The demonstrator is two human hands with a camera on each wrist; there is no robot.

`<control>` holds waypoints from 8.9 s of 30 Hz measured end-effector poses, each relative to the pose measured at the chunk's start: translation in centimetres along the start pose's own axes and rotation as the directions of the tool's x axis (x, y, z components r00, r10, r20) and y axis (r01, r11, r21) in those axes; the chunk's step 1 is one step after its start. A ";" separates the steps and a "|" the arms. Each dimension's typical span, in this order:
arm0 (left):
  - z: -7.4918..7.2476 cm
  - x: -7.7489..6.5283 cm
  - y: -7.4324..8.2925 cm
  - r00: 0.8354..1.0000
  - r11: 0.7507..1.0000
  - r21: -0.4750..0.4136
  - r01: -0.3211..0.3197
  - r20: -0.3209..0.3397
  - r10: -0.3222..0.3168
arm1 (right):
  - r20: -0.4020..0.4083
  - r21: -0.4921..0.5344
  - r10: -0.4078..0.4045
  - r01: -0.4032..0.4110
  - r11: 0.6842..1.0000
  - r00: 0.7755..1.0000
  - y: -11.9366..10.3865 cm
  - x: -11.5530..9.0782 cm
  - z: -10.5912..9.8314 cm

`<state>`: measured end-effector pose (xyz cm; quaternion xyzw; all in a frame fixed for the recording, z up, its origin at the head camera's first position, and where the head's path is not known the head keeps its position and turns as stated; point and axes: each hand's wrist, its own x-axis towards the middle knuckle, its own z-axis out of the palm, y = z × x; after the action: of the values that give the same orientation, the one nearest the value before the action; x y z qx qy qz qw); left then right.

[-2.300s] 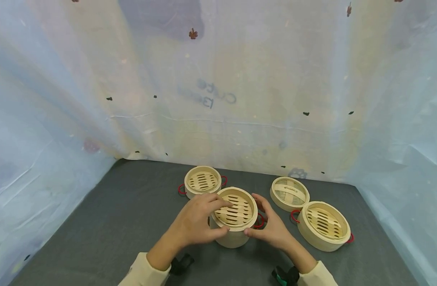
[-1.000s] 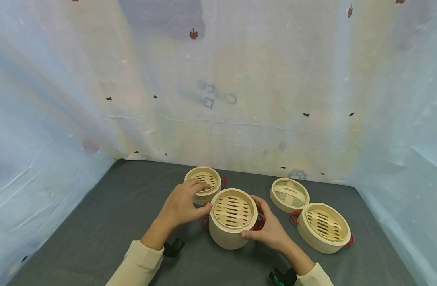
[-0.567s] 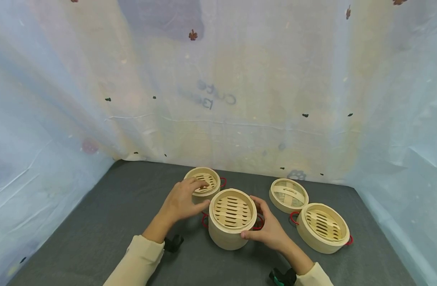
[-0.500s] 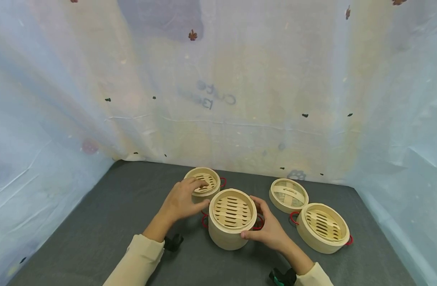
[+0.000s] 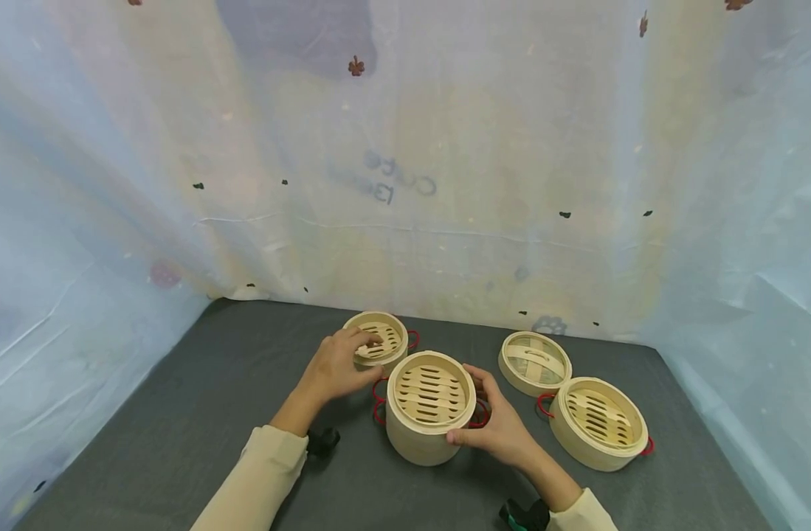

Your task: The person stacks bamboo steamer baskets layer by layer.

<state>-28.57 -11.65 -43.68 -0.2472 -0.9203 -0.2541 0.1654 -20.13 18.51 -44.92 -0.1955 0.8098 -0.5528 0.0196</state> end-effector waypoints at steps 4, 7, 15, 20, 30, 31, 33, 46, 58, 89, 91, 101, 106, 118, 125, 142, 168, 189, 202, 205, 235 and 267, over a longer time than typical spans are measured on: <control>0.4 0.2 -0.5 1.000 1.000 -0.001 0.006 -0.001 -0.006 | -0.002 0.010 0.005 -0.005 1.000 1.000 -0.1 0.0 0.0; 0.7 0.4 -0.9 1.000 1.000 -0.001 -0.002 -0.004 0.002 | 0.000 0.019 0.005 -0.005 1.000 1.000 -0.2 0.1 -0.1; 1.7 0.9 -1.8 1.000 1.000 -0.015 0.003 0.012 -0.003 | -0.006 -0.012 0.006 -0.006 1.000 1.000 -0.3 0.2 -0.1; 2.1 1.2 -2.1 1.000 1.000 0.017 -0.016 0.022 0.015 | -0.008 -0.018 -0.010 0.010 1.000 1.000 -0.2 0.2 -0.1; 2.6 1.3 -1.9 0.997 0.996 0.089 -0.023 0.076 0.016 | -0.009 -0.012 -0.004 0.003 1.000 1.000 0.1 0.2 0.0; 2.6 1.3 -1.9 0.997 0.995 0.098 -0.027 0.079 0.019 | -0.010 -0.012 -0.003 0.003 1.000 1.000 0.1 0.2 0.0; 2.7 1.3 -1.9 0.996 0.993 0.114 -0.035 0.080 0.026 | -0.013 -0.018 -0.001 0.000 1.000 1.000 0.1 0.2 0.0; 2.9 1.4 -1.8 0.995 0.994 0.103 -0.022 0.098 0.012 | -0.012 -0.016 -0.002 0.002 1.000 1.000 -0.1 0.0 0.0; 2.7 1.2 -1.6 0.995 0.995 0.096 -0.027 0.103 0.017 | -0.006 -0.001 -0.008 0.008 1.000 1.000 0.3 0.0 0.0; 1.5 0.3 -1.6 0.998 0.997 0.071 -0.037 -0.050 0.041 | 0.007 0.028 -0.041 0.041 0.999 0.999 0.3 0.0 0.0; 1.2 0.3 -1.4 0.997 0.996 0.076 -0.045 -0.060 0.049 | 0.007 0.032 -0.044 0.043 0.999 0.999 0.4 0.0 0.0; -0.1 0.7 -0.3 0.994 0.995 0.077 -0.064 -0.083 0.071 | 0.000 0.020 -0.040 0.040 0.999 0.999 0.5 0.0 0.1; -0.5 0.8 0.0 0.992 0.992 0.097 -0.075 -0.096 0.085 | 0.003 0.031 -0.043 0.043 0.999 0.999 0.5 0.0 0.2; -2.4 1.3 2.1 0.963 0.979 0.105 -0.175 -0.191 0.192 | 0.007 0.034 -0.051 0.051 0.998 0.999 0.5 0.2 0.0; -3.8 1.4 4.2 0.947 0.970 0.090 -0.226 -0.213 0.240 | 0.004 0.031 -0.047 0.047 0.998 0.999 0.3 0.3 -0.1; -4.3 0.4 7.6 0.885 0.912 0.099 -0.398 -0.218 0.410 | 0.021 0.035 -0.034 0.033 0.999 0.999 0.3 0.2 -0.1; -2.9 -1.2 10.1 0.835 0.854 0.089 -0.513 -0.182 0.520 | 0.013 0.036 0.086 -0.086 0.996 0.996 -0.2 -0.1 0.0; -2.7 -1.9 11.0 0.828 0.839 0.065 -0.540 -0.138 0.543 | 0.024 0.099 0.013 -0.016 0.995 1.000 0.1 -0.1 0.2; -2.4 -2.4 11.1 0.834 0.843 0.083 -0.531 -0.126 0.537 | 0.002 0.097 0.055 -0.055 0.994 0.998 -0.2 -0.1 0.2; -2.2 -2.4 11.0 0.825 0.837 0.100 -0.538 -0.142 0.547 | 0.000 0.089 0.055 -0.054 0.995 0.999 -0.2 -0.2 0.2; -2.2 -3.1 9.8 0.958 0.960 -0.107 -0.260 -0.157 0.242 | 0.019 -0.033 -0.019 0.020 0.999 1.000 -0.4 -0.3 -0.9; -1.0 -3.5 7.3 0.999 0.903 -0.429 -0.015 -0.051 -0.007 | -0.193 -0.733 -0.261 0.038 0.679 0.946 -3.6 -4.3 -7.4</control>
<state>-21.60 -7.99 -41.55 -0.2728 -0.8368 -0.4563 0.1310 -16.89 25.38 -39.59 -0.1727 0.9364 -0.2121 -0.2198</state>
